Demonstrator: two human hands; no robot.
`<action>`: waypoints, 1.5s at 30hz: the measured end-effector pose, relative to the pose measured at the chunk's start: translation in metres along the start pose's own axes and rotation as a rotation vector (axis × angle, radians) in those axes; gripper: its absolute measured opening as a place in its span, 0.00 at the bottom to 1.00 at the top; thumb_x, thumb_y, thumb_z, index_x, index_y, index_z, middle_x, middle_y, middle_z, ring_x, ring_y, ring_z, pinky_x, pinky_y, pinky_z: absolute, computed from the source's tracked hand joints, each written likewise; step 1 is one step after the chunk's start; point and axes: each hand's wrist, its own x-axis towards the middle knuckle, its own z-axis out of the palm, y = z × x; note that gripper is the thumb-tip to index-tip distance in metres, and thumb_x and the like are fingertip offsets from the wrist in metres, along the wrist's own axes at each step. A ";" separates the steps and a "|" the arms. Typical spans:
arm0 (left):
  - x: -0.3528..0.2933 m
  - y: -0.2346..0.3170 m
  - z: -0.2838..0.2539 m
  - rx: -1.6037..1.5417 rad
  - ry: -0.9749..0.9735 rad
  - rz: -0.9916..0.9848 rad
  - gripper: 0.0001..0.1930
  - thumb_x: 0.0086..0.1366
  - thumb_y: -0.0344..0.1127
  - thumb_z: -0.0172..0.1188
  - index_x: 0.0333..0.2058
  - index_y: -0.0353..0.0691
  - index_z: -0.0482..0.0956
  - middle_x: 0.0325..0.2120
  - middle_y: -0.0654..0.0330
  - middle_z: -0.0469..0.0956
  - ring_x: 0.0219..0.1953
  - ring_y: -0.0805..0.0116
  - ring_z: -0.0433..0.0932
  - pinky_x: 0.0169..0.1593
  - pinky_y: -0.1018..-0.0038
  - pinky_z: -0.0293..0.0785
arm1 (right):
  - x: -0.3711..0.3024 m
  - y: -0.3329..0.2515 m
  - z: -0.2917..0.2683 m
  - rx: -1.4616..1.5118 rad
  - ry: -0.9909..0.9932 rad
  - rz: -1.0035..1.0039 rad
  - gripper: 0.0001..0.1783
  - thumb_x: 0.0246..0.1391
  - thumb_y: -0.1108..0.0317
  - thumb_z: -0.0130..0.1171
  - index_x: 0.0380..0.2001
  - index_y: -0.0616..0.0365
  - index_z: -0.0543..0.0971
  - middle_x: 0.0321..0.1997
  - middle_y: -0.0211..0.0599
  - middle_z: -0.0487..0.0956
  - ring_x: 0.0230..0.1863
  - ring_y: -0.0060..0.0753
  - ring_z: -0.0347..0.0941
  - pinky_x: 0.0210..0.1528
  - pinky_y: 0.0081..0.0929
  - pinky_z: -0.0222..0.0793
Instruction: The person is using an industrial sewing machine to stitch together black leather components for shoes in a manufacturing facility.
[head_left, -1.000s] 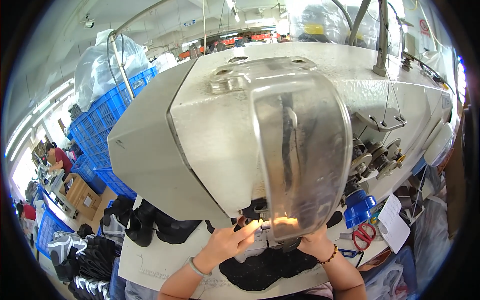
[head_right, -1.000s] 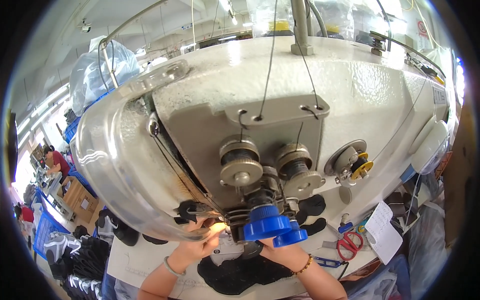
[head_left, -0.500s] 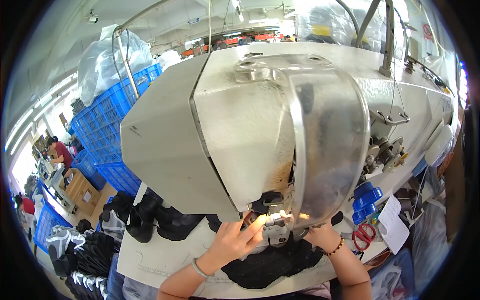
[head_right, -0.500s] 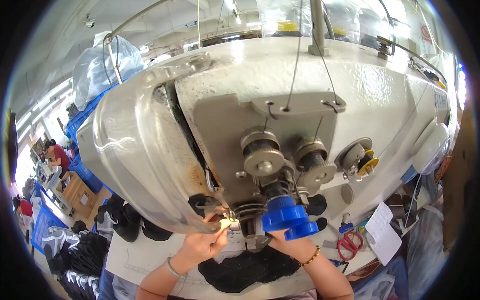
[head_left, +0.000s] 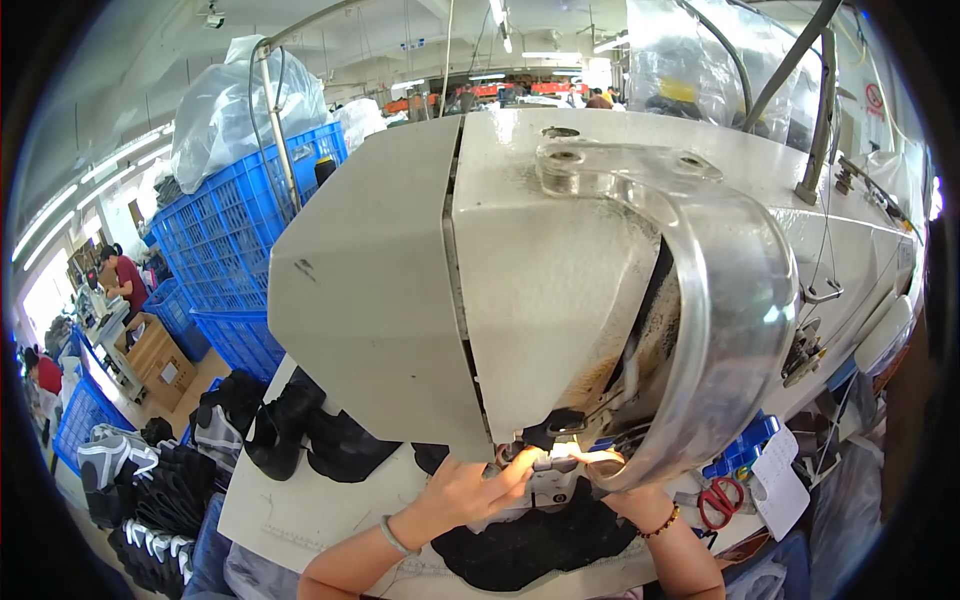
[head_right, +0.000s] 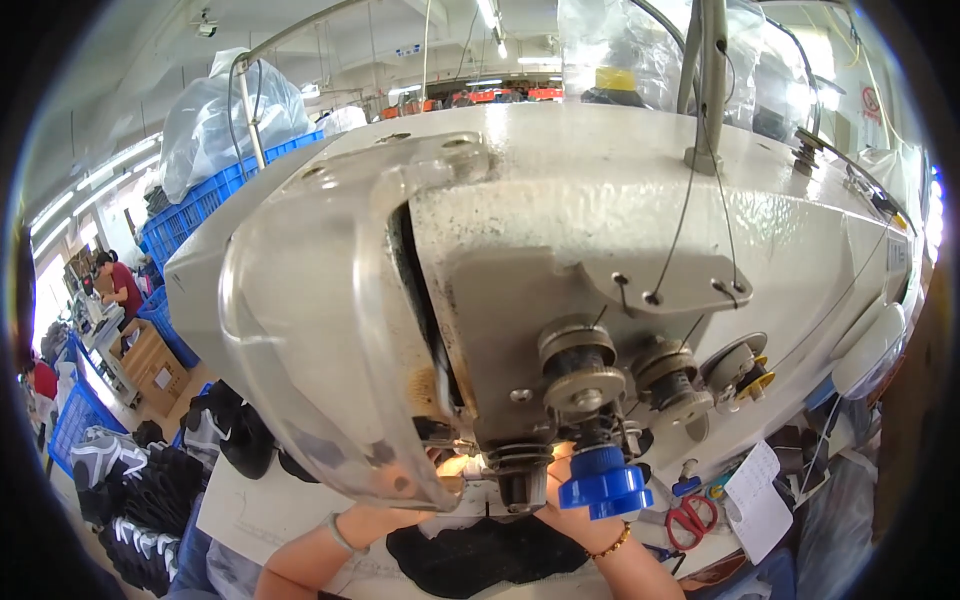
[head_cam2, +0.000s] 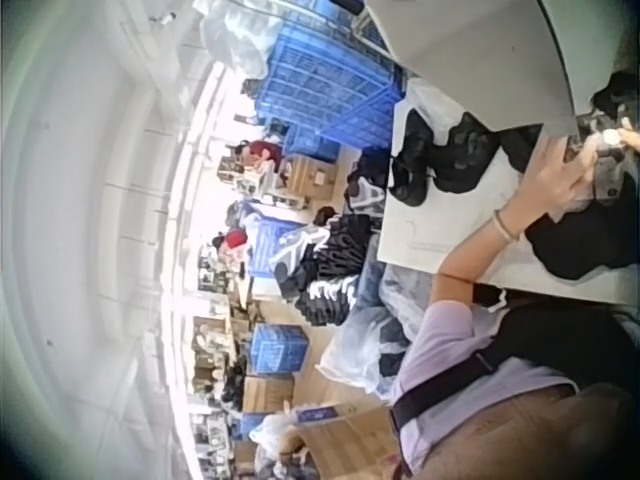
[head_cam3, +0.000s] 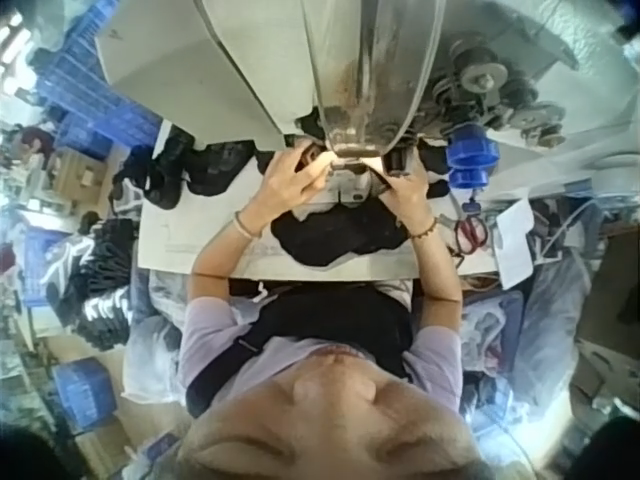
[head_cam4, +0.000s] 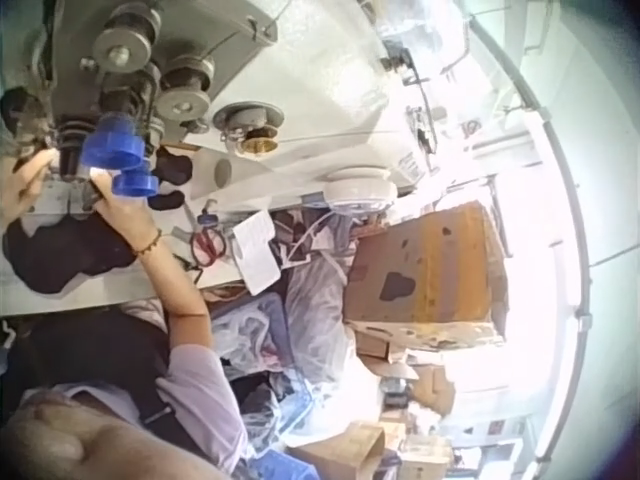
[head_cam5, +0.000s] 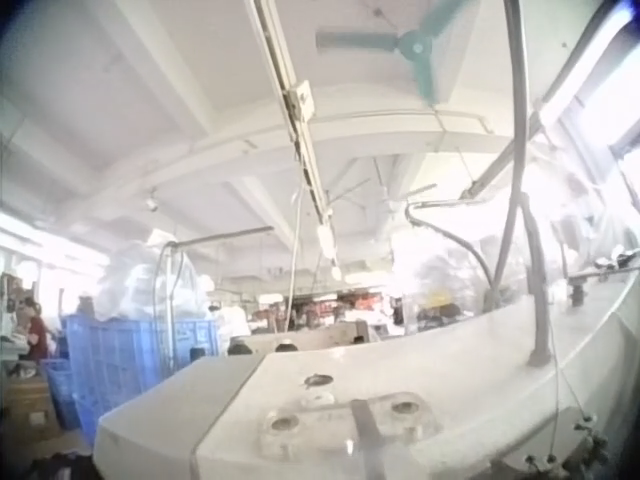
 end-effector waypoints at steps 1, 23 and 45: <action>0.003 0.003 0.000 -0.011 -0.002 0.006 0.20 0.50 0.35 0.64 0.45 0.48 0.77 0.32 0.59 0.72 0.28 0.70 0.71 0.29 0.78 0.70 | -0.002 0.000 0.001 -0.001 -0.002 0.013 0.17 0.43 0.65 0.62 0.41 0.46 0.80 0.42 0.31 0.78 0.42 0.33 0.75 0.51 0.36 0.69; 0.027 0.015 -0.011 -0.220 0.053 -0.202 0.15 0.47 0.30 0.65 0.37 0.40 0.78 0.28 0.59 0.76 0.25 0.66 0.75 0.28 0.75 0.71 | 0.007 -0.005 -0.007 0.077 -0.033 0.085 0.15 0.43 0.66 0.63 0.38 0.48 0.79 0.38 0.30 0.77 0.41 0.32 0.74 0.50 0.34 0.69; 0.031 0.015 -0.016 -0.410 0.008 -0.315 0.15 0.48 0.30 0.67 0.37 0.40 0.77 0.29 0.58 0.78 0.27 0.63 0.77 0.30 0.73 0.74 | 0.010 -0.016 -0.013 0.168 -0.047 0.119 0.12 0.43 0.67 0.64 0.35 0.50 0.78 0.35 0.30 0.77 0.39 0.31 0.73 0.49 0.33 0.68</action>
